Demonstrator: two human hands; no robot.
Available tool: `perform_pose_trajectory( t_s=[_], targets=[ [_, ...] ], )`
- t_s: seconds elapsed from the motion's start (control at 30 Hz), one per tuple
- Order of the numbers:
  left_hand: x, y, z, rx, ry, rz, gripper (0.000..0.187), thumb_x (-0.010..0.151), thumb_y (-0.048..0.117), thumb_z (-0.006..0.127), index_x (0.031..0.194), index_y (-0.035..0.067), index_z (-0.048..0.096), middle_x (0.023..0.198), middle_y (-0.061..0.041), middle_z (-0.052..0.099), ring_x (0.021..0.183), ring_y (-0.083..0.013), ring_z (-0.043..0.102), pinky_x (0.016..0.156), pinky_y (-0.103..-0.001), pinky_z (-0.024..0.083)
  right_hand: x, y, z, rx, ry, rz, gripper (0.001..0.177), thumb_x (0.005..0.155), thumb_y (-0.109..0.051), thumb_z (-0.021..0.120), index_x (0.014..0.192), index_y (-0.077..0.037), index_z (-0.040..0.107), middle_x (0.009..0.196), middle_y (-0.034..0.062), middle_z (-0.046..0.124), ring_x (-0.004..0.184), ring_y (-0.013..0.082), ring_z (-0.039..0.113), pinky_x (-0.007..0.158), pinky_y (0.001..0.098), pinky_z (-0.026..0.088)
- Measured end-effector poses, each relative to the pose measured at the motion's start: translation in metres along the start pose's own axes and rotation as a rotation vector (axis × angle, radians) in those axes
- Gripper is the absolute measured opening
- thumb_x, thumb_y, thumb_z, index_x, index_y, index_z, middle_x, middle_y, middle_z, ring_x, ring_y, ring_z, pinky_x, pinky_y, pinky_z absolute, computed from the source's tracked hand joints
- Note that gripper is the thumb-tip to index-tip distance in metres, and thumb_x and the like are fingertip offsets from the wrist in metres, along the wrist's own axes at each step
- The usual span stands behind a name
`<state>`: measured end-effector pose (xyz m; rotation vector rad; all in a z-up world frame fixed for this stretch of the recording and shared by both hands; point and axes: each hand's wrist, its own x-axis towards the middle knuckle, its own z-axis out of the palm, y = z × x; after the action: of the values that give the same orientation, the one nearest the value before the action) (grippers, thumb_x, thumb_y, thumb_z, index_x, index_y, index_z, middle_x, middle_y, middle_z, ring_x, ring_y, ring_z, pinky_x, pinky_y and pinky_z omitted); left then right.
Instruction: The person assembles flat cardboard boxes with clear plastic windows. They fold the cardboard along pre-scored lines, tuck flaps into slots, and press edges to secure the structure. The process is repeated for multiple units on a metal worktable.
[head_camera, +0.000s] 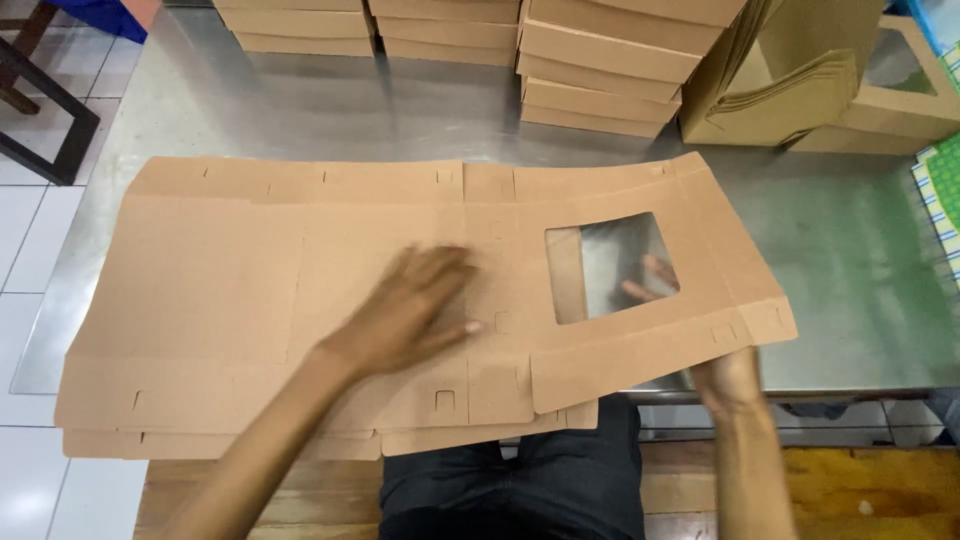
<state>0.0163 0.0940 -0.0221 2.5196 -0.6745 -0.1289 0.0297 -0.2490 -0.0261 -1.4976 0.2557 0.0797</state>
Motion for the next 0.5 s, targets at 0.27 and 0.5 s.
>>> perform_pose_trajectory(
  t_s=[0.27, 0.5],
  targets=[
    [0.020, 0.010, 0.045, 0.077, 0.033, 0.064, 0.071, 0.093, 0.059, 0.057, 0.146, 0.011, 0.047, 0.151, -0.021, 0.040, 0.147, -0.0424, 0.028, 0.119, -0.069, 0.012, -0.002, 0.025, 0.028, 0.059, -0.263, -0.120, 0.056, 0.103, -0.040, 0.026, 0.139, -0.007, 0.053, 0.150, 0.0194, 0.053, 0.134, 0.0424, 0.054, 0.105, 0.0578, 0.049],
    [0.016, -0.015, 0.044, -0.432, 0.439, -0.115, 0.062, 0.104, 0.048, 0.022, 0.135, 0.007, 0.057, 0.136, -0.020, 0.057, 0.139, -0.0361, 0.046, 0.117, -0.064, 0.019, -0.029, 0.027, 0.074, -0.385, -0.482, -0.305, 0.050, 0.098, -0.024, 0.042, 0.145, -0.011, 0.046, 0.146, 0.0220, 0.041, 0.132, 0.0419, 0.042, 0.107, 0.0624, 0.033]
  ],
)
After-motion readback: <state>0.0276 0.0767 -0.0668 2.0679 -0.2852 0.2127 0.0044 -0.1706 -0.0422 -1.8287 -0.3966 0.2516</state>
